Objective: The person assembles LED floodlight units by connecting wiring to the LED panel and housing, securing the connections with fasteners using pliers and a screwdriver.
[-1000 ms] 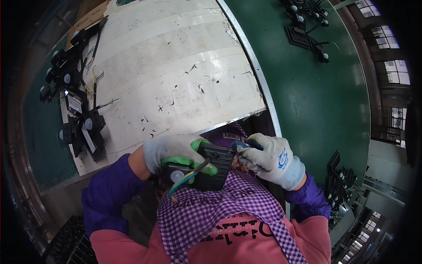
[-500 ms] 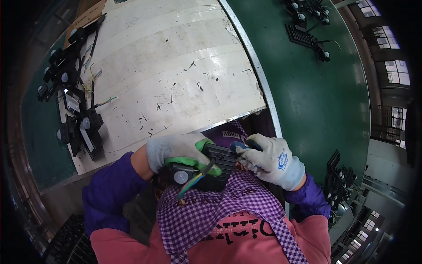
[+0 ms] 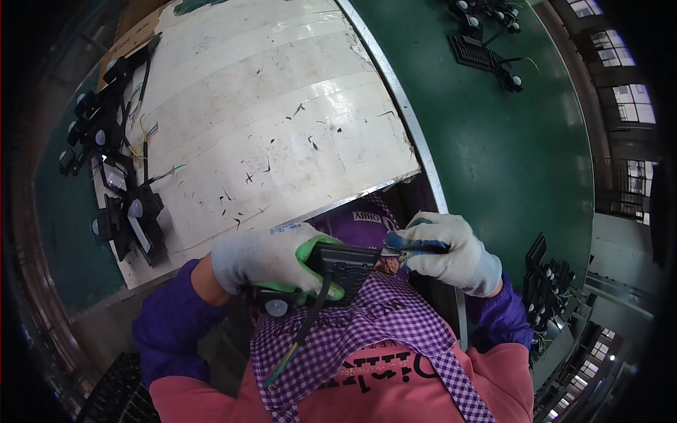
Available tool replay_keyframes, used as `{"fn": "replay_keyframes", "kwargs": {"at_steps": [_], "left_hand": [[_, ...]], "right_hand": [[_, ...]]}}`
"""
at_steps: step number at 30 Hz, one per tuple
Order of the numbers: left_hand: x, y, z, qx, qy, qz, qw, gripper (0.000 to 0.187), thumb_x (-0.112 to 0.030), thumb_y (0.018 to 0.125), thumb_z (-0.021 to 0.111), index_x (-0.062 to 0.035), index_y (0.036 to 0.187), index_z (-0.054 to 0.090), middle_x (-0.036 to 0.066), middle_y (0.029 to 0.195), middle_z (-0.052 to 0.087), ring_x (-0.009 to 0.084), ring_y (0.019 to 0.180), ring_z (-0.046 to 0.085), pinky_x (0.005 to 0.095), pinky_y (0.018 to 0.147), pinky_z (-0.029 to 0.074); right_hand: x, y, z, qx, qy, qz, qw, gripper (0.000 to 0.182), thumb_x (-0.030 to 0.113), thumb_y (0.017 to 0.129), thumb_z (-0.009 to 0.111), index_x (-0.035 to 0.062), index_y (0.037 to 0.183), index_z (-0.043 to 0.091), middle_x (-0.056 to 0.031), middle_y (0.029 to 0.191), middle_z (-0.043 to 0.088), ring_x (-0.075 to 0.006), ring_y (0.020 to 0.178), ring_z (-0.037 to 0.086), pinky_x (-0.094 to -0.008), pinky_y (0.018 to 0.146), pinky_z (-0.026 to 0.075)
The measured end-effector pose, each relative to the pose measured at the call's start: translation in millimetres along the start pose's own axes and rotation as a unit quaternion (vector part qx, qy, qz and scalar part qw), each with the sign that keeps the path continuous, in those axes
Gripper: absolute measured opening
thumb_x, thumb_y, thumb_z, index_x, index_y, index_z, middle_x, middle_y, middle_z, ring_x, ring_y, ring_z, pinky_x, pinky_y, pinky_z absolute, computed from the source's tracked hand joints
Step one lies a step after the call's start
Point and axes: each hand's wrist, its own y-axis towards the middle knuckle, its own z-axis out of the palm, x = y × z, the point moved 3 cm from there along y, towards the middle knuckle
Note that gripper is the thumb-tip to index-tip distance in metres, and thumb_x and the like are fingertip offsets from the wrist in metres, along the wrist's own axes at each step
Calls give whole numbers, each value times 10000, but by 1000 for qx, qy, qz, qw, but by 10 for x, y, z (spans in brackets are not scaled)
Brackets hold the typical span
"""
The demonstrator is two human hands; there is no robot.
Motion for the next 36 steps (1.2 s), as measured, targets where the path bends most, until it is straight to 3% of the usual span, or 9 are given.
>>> {"fn": "replay_keyframes", "kwargs": {"at_steps": [10, 16, 18, 22, 27, 30, 33, 34, 36], "left_hand": [[-49, 12, 36, 14, 53, -8, 998, 465, -171, 729, 795, 14, 1127, 641, 48, 852, 698, 85, 724, 571, 267, 676, 472], [59, 131, 43, 27, 33, 18, 999, 348, -199, 759, 768, -2, 1029, 671, 42, 787, 688, 87, 654, 616, 251, 597, 495], [136, 133, 26, 33, -18, 15, 999, 425, -175, 732, 785, 26, 1081, 649, 49, 845, 696, 92, 707, 599, 258, 650, 485], [228, 100, -23, 7, -142, 79, 987, 455, -140, 733, 786, 43, 1119, 631, 55, 880, 696, 95, 700, 618, 241, 633, 499], [-94, 12, -135, -141, -308, 84, 937, 378, -161, 796, 760, 25, 1091, 611, 74, 860, 680, 104, 576, 627, 233, 524, 521], [-149, 157, -214, -164, -332, 145, 918, 344, -187, 823, 751, 14, 1066, 613, 80, 864, 679, 111, 562, 631, 248, 512, 537], [-184, 343, -174, -126, -384, 228, 886, 360, -193, 845, 733, 9, 1107, 591, 80, 874, 677, 120, 639, 650, 242, 539, 546], [-209, 405, -163, -119, -394, 238, 880, 392, -202, 853, 726, 10, 1145, 572, 79, 885, 673, 121, 639, 648, 230, 534, 539], [-132, 634, -244, -71, -410, 230, 880, 460, -216, 869, 710, 1, 1226, 516, 87, 930, 662, 135, 673, 651, 227, 544, 538]], "right_hand": [[-42, 59, 66, 27, 20, -14, 999, 211, 98, 776, 729, 5, 962, 699, -129, 899, 665, -258, 812, 646, -340, 709, 516], [-42, 162, 162, 33, -10, -51, 998, 244, 95, 773, 732, 4, 996, 690, -127, 883, 658, -255, 801, 645, -335, 699, 514], [-103, 194, 194, 34, 34, -31, 998, 270, 104, 767, 739, 6, 1013, 688, -130, 891, 657, -256, 792, 642, -330, 701, 514], [-25, 164, 206, -64, 116, 109, 985, 338, 64, 742, 738, -24, 1058, 660, -45, 925, 668, -114, 839, 606, -255, 769, 499], [-33, 211, 184, -159, 276, 181, 931, 471, -66, 703, 704, -31, 1162, 602, -61, 1029, 652, -130, 953, 592, -256, 862, 477], [-62, 238, 187, -190, 279, 110, 935, 497, -76, 714, 695, -39, 1192, 562, -76, 1025, 640, -138, 944, 596, -255, 852, 480], [-189, 258, 123, -343, 258, 114, 896, 455, -37, 737, 700, -43, 1172, 566, -84, 1013, 635, -133, 930, 592, -258, 830, 480], [-185, 259, 51, -332, 162, 128, 920, 400, 3, 776, 680, -47, 1157, 569, -78, 986, 636, -126, 891, 594, -258, 801, 483], [-262, 323, 35, -254, 290, 87, 918, 325, 42, 834, 604, -69, 1138, 577, -57, 940, 655, -118, 822, 610, -258, 766, 497]]}}
